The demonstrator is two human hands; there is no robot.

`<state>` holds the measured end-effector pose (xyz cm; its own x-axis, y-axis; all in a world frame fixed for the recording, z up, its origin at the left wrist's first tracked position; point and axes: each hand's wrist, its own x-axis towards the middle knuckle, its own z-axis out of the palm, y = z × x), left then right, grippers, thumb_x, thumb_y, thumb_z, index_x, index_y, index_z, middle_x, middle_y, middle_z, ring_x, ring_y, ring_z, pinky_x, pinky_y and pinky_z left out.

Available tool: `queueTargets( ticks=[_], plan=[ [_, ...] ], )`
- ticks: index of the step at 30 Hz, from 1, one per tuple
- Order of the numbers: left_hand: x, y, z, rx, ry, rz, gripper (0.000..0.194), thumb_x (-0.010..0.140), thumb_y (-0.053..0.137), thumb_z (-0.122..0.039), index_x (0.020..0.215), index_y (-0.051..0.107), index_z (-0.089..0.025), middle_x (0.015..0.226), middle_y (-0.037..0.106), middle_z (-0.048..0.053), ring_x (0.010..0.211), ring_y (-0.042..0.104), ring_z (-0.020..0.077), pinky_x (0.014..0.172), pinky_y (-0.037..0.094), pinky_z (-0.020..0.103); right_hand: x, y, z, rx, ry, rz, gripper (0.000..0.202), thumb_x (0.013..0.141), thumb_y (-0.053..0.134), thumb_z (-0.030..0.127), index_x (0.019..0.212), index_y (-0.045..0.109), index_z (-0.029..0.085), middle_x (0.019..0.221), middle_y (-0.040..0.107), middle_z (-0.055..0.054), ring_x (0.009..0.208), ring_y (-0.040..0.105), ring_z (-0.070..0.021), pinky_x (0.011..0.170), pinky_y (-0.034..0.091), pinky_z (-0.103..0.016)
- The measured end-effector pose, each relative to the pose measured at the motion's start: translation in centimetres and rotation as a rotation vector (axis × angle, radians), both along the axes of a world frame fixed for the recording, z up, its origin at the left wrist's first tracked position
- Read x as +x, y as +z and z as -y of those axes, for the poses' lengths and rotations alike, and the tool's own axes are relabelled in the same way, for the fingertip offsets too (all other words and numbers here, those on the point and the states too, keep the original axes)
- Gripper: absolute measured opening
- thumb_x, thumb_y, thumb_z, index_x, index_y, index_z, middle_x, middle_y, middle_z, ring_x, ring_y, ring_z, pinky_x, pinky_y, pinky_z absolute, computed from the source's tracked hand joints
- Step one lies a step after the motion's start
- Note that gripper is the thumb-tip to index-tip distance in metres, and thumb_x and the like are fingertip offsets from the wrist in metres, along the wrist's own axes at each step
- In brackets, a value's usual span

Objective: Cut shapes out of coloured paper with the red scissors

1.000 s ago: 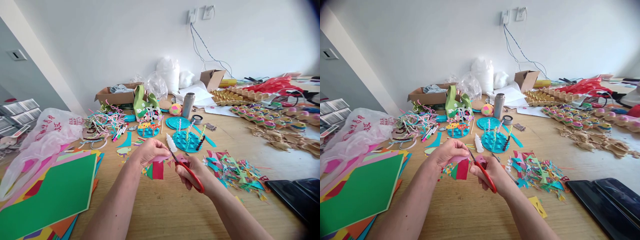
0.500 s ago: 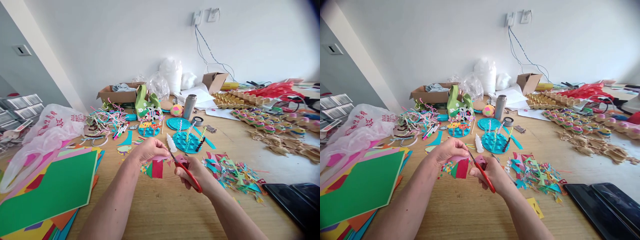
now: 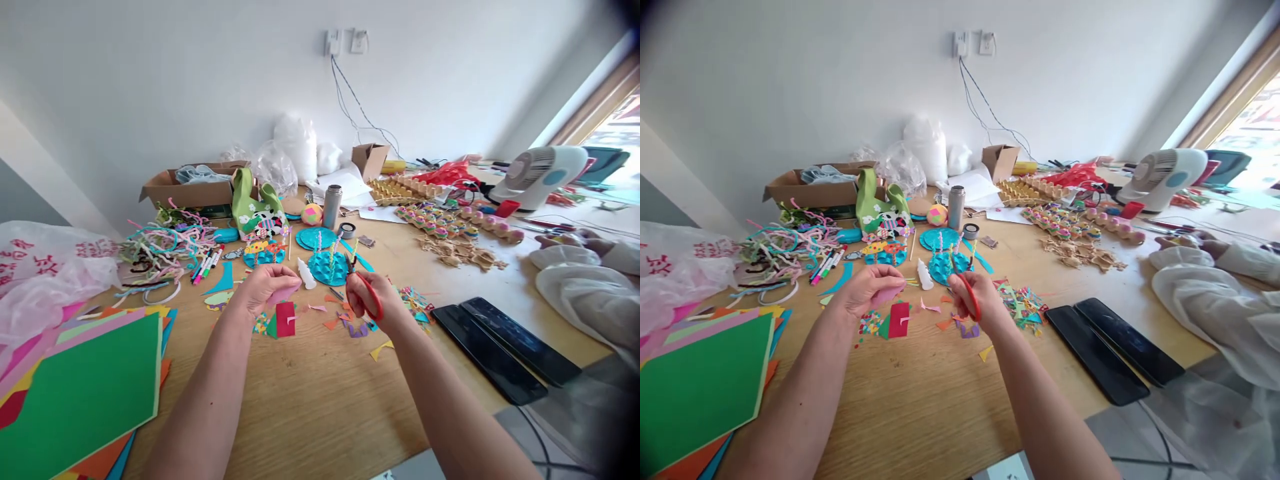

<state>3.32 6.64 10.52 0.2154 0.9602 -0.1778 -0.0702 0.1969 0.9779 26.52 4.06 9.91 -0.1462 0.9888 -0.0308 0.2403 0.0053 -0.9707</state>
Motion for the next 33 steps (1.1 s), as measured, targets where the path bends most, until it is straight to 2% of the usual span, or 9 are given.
queueTargets(
  ticks=[3,7,12,17,21,23,26,28,33],
  plan=[
    [0.0,0.0,-0.1,-0.011,0.07,0.027,0.024,0.048,0.084,-0.028,0.065,0.072,-0.016,0.063,0.066,0.001,0.057,0.054,0.0098,0.056,0.04,0.022,1.4,-0.3,0.9,0.017,-0.037,0.184,0.044,0.075,0.062,0.059,0.063,0.05,0.019,0.051,0.056,0.001,0.044,0.054,-0.0121,0.043,0.038,-0.022],
    [0.2,0.0,-0.1,-0.019,0.157,0.091,0.027,0.044,0.085,-0.028,0.065,0.072,-0.016,0.067,0.068,0.002,0.062,0.058,0.0118,0.061,0.044,0.024,0.8,-1.7,2.4,0.26,-0.135,0.62,0.036,0.072,0.07,0.052,0.071,0.052,0.02,0.061,0.06,-0.001,0.057,0.058,-0.0186,0.052,0.04,-0.027],
    [-0.4,0.2,-0.3,0.032,0.254,0.181,0.028,0.047,0.085,-0.029,0.066,0.071,-0.015,0.062,0.065,0.0,0.058,0.056,0.0104,0.057,0.042,0.023,-3.2,-3.4,2.7,0.649,0.19,0.661,0.015,0.082,0.059,0.023,0.097,0.056,0.019,0.103,0.068,-0.011,0.102,0.058,-0.0243,0.084,0.047,-0.032],
    [-1.0,0.2,-0.5,0.043,0.313,0.217,0.028,0.047,0.084,-0.027,0.067,0.069,-0.015,0.061,0.064,-0.001,0.056,0.055,0.0091,0.054,0.041,0.021,-5.0,-5.4,1.6,0.587,0.407,0.928,0.011,0.08,0.056,0.017,0.09,0.06,0.017,0.09,0.069,-0.01,0.091,0.061,-0.0244,0.081,0.046,-0.033],
    [-0.7,-0.5,-0.7,0.035,0.297,0.209,0.026,0.048,0.082,-0.024,0.068,0.068,-0.015,0.06,0.064,-0.001,0.055,0.055,0.0091,0.055,0.042,0.021,-2.2,-6.5,2.2,0.557,0.389,0.985,0.011,0.078,0.052,0.012,0.085,0.06,0.016,0.086,0.069,-0.012,0.086,0.064,-0.0247,0.076,0.047,-0.032],
    [-0.4,-0.9,-0.8,0.024,0.288,0.205,0.026,0.048,0.081,-0.024,0.069,0.067,-0.015,0.062,0.065,0.0,0.057,0.058,0.0103,0.057,0.043,0.022,-0.1,-6.6,2.8,0.53,0.269,1.014,0.014,0.081,0.047,0.011,0.081,0.06,0.017,0.08,0.069,-0.012,0.084,0.064,-0.0257,0.074,0.047,-0.033],
    [0.3,-1.5,-0.9,-0.004,0.273,0.178,0.026,0.051,0.079,-0.026,0.071,0.066,-0.015,0.064,0.067,0.002,0.061,0.062,0.0129,0.058,0.044,0.023,2.1,-6.4,3.4,0.508,0.004,0.838,0.011,0.086,0.048,0.02,0.085,0.059,0.02,0.088,0.07,-0.011,0.087,0.064,-0.0261,0.073,0.049,-0.035],
    [0.7,-1.8,-0.9,0.005,0.308,0.182,0.025,0.051,0.078,-0.026,0.069,0.064,-0.015,0.064,0.067,0.002,0.059,0.06,0.0119,0.057,0.044,0.023,2.1,-6.1,3.6,0.399,-0.182,0.624,0.016,0.085,0.058,0.038,0.083,0.057,0.022,0.082,0.069,-0.009,0.074,0.064,-0.0243,0.065,0.05,-0.035],
    [1.7,-2.4,-0.8,0.023,0.345,0.191,0.022,0.052,0.078,-0.023,0.067,0.064,-0.015,0.062,0.065,0.0,0.055,0.056,0.009,0.056,0.043,0.021,-2.0,-5.1,3.3,0.174,-0.268,-0.092,0.045,0.064,0.078,0.055,0.08,0.054,0.021,0.09,0.07,-0.01,0.08,0.068,-0.0238,0.073,0.055,-0.037]
  ],
)
